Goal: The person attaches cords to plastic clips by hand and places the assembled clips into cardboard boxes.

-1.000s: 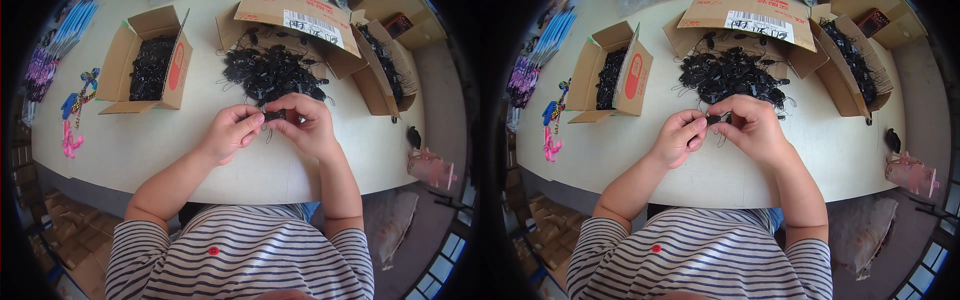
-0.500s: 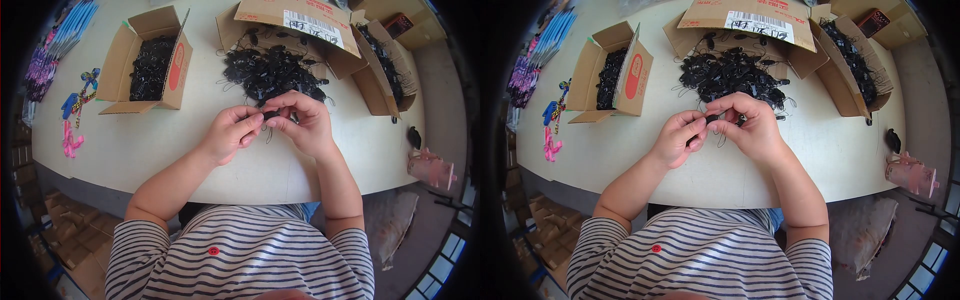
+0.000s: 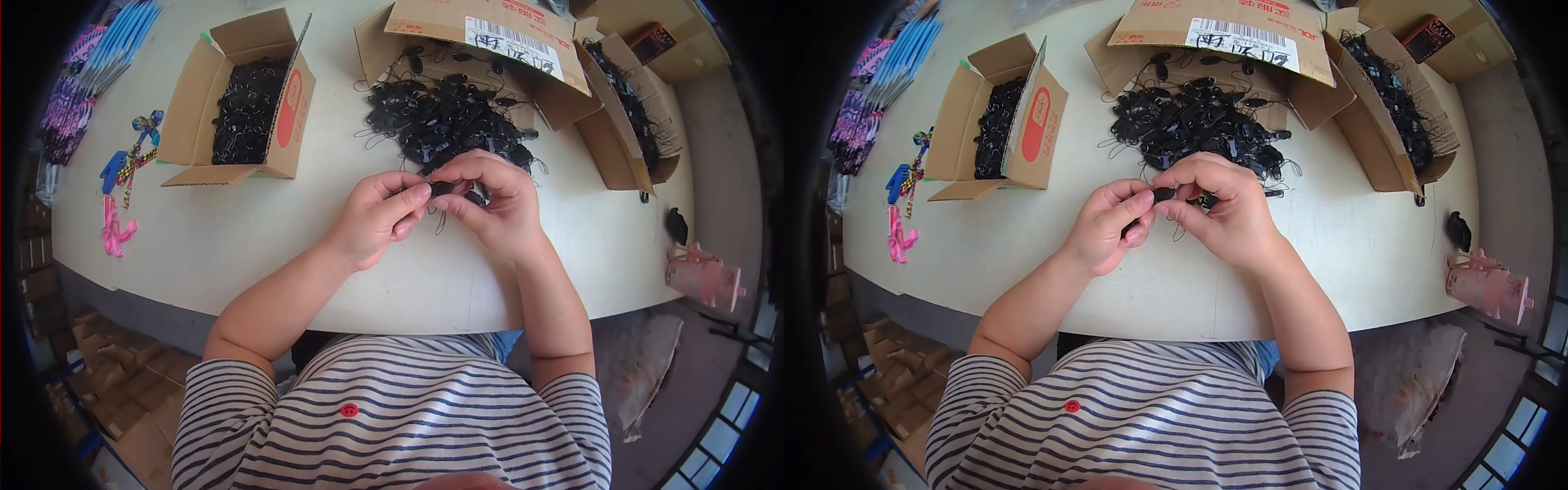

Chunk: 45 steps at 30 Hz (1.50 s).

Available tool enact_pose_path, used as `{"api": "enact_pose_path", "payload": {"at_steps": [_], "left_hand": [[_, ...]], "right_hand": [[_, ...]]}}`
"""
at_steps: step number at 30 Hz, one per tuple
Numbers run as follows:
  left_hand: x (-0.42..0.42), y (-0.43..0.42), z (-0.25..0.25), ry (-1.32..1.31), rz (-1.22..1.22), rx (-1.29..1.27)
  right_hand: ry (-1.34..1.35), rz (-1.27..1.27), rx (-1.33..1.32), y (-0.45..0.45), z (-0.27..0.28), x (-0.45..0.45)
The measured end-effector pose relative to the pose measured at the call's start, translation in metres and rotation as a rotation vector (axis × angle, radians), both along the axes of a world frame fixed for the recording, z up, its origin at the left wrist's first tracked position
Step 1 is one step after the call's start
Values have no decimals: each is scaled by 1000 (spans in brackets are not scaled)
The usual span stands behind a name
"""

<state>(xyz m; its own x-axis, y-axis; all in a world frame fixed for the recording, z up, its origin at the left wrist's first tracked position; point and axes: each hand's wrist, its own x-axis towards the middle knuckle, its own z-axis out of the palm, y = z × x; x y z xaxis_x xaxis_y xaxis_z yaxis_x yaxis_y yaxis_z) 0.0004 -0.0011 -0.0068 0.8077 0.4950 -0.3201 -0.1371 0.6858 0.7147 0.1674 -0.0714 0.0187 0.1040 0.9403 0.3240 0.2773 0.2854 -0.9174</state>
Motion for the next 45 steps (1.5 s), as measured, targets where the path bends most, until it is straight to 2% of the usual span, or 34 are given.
{"api": "enact_pose_path", "payload": {"at_steps": [14,21,24,26,30,31,34,38,40,45], "left_hand": [[0,0,0,-22,-6,32],[-1,1,2,-36,2,-38],[-2,5,1,-49,12,-110],[-2,6,3,-48,3,-124],[-1,3,2,-49,-11,-103],[-1,3,1,-44,-11,-103],[0,2,-1,-38,-6,-92],[0,5,-3,-24,-3,-76],[-1,5,-4,-37,-7,-85],[-5,4,4,-98,15,-180]], "right_hand": [[-230,-9,127,2,9,-1],[-153,-74,115,0,13,1],[-47,-273,179,-2,11,20],[13,-518,296,-5,12,44],[-372,-1073,611,-21,31,106],[-545,-1261,451,-27,40,111],[-460,-1145,271,-36,33,135],[-469,-1082,275,-39,41,112],[-245,-941,413,-32,36,103],[-412,-822,479,-22,35,80]]}}
